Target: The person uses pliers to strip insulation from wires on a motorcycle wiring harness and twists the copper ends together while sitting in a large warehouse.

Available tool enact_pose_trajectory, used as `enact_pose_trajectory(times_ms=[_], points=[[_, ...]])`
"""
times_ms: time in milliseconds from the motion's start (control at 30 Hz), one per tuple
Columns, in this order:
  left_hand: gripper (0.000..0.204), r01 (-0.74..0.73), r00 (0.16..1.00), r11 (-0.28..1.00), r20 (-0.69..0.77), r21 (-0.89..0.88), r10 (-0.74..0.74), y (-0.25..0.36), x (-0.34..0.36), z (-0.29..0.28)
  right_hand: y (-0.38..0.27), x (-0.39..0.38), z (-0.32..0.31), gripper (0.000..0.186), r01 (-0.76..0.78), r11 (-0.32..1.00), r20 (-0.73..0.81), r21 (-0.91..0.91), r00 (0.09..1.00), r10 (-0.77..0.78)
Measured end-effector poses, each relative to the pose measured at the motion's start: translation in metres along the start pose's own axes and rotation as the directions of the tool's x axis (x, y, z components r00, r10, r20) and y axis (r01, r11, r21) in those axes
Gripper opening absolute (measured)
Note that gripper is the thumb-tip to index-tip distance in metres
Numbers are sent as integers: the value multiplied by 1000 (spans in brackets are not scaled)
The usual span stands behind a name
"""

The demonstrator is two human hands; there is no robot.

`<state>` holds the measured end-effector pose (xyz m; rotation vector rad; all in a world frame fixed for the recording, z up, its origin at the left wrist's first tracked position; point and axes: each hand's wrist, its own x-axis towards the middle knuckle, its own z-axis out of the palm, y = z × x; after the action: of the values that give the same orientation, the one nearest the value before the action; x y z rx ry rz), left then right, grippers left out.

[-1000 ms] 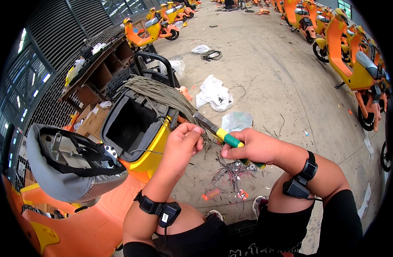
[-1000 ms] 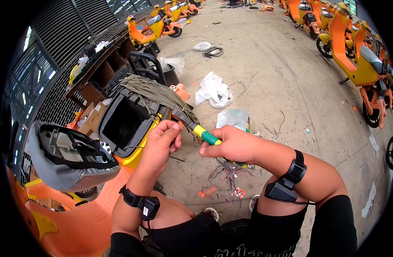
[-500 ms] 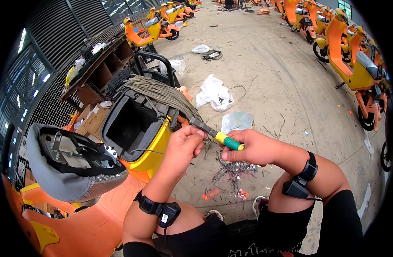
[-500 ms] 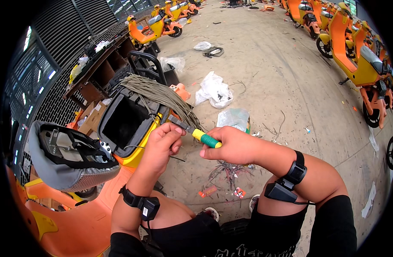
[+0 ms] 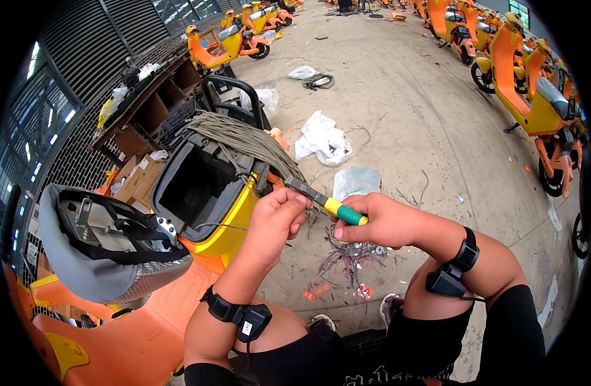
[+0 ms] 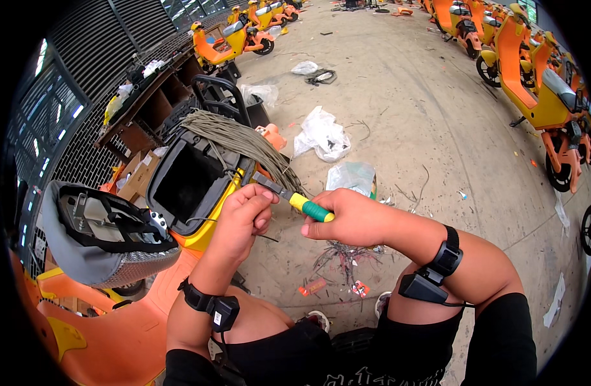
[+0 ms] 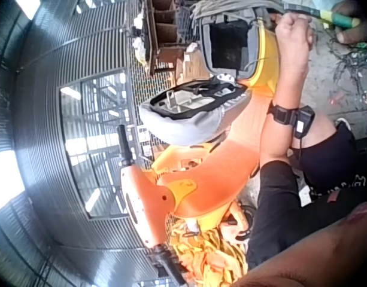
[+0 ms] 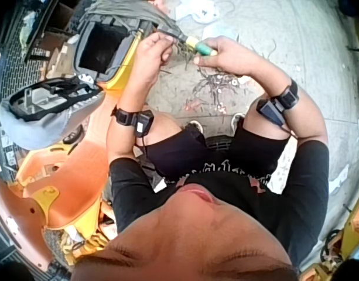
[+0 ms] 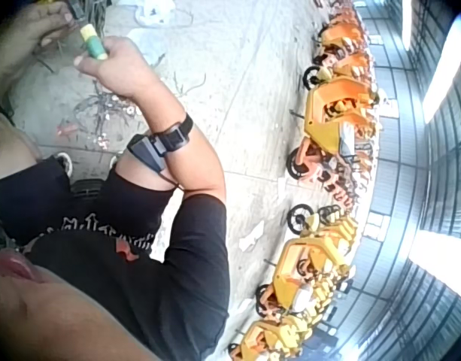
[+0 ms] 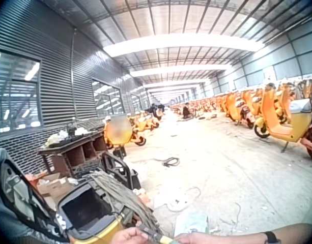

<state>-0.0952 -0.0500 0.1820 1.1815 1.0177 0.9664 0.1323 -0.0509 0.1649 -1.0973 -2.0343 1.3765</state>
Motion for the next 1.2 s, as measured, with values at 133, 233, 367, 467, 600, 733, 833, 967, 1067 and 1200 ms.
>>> enact_pose_trajectory(times_ms=[133, 233, 367, 467, 600, 733, 833, 967, 1067, 1200], points=[[12, 16, 1000, 1000, 0, -16, -16, 1, -1, 0, 1, 0, 1, 30, 15, 1000, -6, -11, 1000, -15], [12, 21, 1000, 999, -3, -27, -22, 0, 0, 0, 5, 1, 1, 30, 32, 999, -12, -31, 999, -32], [12, 31, 999, 996, 23, -83, -30, -3, 2, -5, 0, 0, 1, 30, -22, 1000, -5, -10, 1000, 22], [13, 51, 999, 997, -3, -64, -51, -2, 2, -4, -3, 0, 1, 29, -57, 998, -1, -7, 998, 57], [13, 71, 997, 996, -25, -54, -73, -3, 1, -2, 4, 1, 1, 29, -2, 999, -9, -37, 1000, 2], [12, 66, 997, 993, -35, -93, -70, -2, 1, 0, 3, 0, 2, 29, -46, 999, -14, -16, 999, 46], [11, 50, 997, 989, -46, -142, -57, -1, -1, 2, -5, 0, 2, 28, -163, 985, 20, 49, 987, 162], [12, 29, 998, 982, -55, -187, -39, 0, -1, 3, -8, 1, 3, 26, -269, 939, 94, 213, 963, 254], [11, 15, 999, 974, -43, -226, -25, -1, 1, 2, -12, 1, 4, 28, -290, 912, 120, 291, 956, 266], [11, 7, 1000, 969, -28, -249, -14, 0, 2, 2, -6, 2, 7, 34, -238, 875, 94, 422, 971, 219]])
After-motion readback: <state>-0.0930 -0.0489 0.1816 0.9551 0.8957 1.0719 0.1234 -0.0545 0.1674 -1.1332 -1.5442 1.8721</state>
